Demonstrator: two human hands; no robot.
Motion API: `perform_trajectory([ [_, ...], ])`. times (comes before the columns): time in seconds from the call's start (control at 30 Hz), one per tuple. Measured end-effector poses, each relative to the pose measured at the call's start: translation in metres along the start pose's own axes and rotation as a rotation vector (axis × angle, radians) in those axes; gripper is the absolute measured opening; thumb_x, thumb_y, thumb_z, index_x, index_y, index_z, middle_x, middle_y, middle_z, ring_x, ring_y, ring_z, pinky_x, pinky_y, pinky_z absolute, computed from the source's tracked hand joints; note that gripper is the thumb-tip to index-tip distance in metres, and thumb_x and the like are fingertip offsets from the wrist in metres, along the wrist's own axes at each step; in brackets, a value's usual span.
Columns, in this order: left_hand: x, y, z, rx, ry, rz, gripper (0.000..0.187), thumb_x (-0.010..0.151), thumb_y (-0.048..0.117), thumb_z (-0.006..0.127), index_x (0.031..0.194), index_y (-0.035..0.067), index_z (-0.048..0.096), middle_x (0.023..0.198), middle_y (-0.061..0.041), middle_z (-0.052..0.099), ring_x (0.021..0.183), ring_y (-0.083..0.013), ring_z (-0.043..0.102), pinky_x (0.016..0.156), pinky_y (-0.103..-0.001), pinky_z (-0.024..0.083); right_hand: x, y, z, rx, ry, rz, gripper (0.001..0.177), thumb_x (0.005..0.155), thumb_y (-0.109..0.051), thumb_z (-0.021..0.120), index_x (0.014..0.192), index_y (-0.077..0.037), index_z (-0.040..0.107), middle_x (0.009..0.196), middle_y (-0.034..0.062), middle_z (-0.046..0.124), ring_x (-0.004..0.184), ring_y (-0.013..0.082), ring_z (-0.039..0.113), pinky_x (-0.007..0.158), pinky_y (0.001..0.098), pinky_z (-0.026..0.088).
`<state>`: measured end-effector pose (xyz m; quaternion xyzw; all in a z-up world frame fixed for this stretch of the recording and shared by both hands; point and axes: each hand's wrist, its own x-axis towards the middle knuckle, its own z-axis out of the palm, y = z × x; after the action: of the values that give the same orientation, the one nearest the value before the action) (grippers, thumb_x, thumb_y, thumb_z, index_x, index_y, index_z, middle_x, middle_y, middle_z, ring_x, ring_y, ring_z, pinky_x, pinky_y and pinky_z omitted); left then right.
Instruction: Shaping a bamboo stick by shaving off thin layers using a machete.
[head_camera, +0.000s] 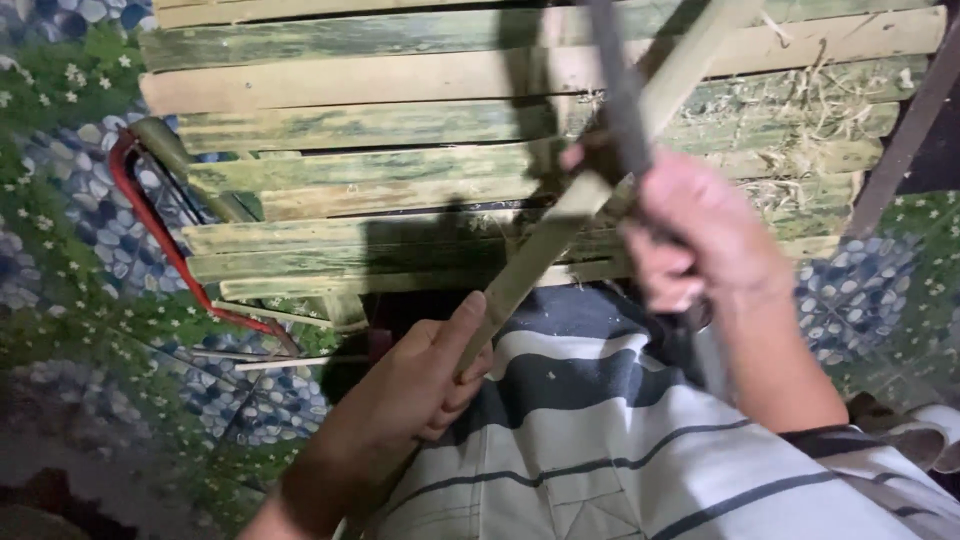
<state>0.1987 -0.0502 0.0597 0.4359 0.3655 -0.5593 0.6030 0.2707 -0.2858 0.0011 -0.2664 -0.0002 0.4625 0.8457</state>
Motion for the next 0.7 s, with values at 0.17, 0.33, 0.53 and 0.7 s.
perform_trajectory([
  [0.17,0.007,-0.011,-0.01,0.044,-0.022,-0.082,0.054,0.093,0.049,0.029,0.062,0.006,0.037,0.042,0.002,0.023,0.03,-0.0094,0.01,0.029,-0.026,0.009,-0.01,-0.007,-0.007,0.16,0.134,-0.15,0.026,0.1,-0.02,0.034,0.121,-0.006,0.041,0.052,0.0004,0.034,0.034,0.0069,0.026,0.025,0.0182,0.016],
  [0.33,0.009,-0.01,-0.023,0.473,0.25,0.17,0.06,0.09,0.043,0.032,0.047,0.003,0.046,0.042,-0.005,0.042,0.035,-0.0152,0.032,0.039,-0.029,0.031,0.003,0.011,0.019,-0.016,0.193,0.069,0.031,0.093,-0.009,0.034,0.118,0.006,0.044,0.046,0.0046,0.042,0.029,0.0115,0.031,0.021,0.0223,0.022],
  [0.53,-0.003,-0.019,-0.027,0.413,0.104,0.008,0.06,0.091,0.05,0.025,0.051,0.008,0.04,0.043,0.0,0.029,0.033,-0.0122,0.019,0.034,-0.027,0.018,-0.003,-0.014,-0.023,-0.156,0.033,-0.2,0.032,0.101,-0.019,0.033,0.123,0.002,0.039,0.049,-0.0033,0.034,0.028,0.0072,0.027,0.021,0.018,0.025],
  [0.7,0.001,-0.021,-0.03,0.157,-0.001,-0.067,0.055,0.091,0.05,0.033,0.054,0.009,0.036,0.042,0.002,0.026,0.031,-0.0096,0.012,0.03,-0.026,0.01,-0.004,-0.008,-0.011,-0.015,-0.019,-0.182,0.029,0.101,-0.016,0.031,0.123,0.003,0.037,0.053,0.0002,0.038,0.032,0.0079,0.028,0.022,0.019,0.024],
])
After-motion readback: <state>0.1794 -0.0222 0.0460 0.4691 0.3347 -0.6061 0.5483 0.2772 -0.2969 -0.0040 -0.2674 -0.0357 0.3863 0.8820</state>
